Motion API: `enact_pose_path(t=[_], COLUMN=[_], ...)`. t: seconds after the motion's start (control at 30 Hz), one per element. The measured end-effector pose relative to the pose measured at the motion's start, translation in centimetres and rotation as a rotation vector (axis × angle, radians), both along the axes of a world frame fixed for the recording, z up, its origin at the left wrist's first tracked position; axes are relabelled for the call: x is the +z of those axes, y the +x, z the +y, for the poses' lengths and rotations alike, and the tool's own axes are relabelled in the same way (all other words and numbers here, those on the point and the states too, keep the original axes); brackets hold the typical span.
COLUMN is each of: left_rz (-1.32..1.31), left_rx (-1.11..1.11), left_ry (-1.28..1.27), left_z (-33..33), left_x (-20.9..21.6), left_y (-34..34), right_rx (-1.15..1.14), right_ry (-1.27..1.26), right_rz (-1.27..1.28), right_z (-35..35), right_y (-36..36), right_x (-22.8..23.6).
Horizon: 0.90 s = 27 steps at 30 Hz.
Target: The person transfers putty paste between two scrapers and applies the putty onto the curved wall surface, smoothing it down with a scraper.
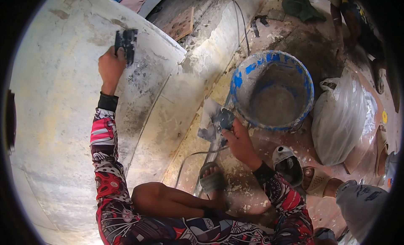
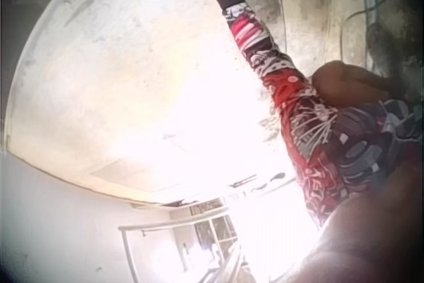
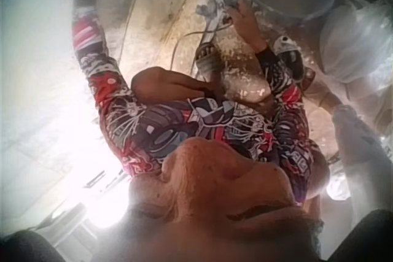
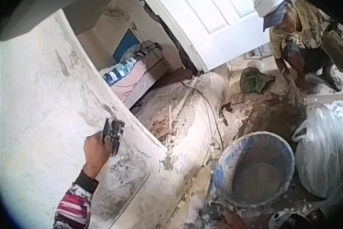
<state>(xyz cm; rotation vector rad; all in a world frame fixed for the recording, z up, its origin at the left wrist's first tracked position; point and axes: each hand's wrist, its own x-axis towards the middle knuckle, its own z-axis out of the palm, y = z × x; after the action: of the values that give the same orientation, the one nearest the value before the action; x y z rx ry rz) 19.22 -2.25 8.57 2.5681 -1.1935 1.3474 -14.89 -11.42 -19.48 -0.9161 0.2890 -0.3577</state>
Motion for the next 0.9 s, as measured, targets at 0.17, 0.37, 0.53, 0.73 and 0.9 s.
enact_pose_path(t=[0.17,0.37,0.53,0.73,0.9], left_rz=[0.182,2.021,2.381,2.509,2.461], left_rx=[-0.274,-0.458,-0.272,-0.367,-0.357], left_ry=[-0.2,-0.801,-0.595,-0.639,-0.7], left_z=[1.7,6.0,4.5,3.2,3.5], left_x=[-0.4,-11.3,-16.2,-18.9,-19.5], left_y=[-3.5,-11.0,-14.6,-15.8,-16.2], right_rx=[0.009,0.074,0.094,0.008,0.017], right_ry=[0.018,0.43,0.477,0.504,0.398], right_rz=[0.107,-0.1,-0.223,-0.213,-0.133], right_z=[-0.1,-0.8,-0.9,0.3,1.3], right_y=[0.0,0.6,0.8,0.6,0.1], right_x=[0.3,0.4,0.7,2.0,-0.1])
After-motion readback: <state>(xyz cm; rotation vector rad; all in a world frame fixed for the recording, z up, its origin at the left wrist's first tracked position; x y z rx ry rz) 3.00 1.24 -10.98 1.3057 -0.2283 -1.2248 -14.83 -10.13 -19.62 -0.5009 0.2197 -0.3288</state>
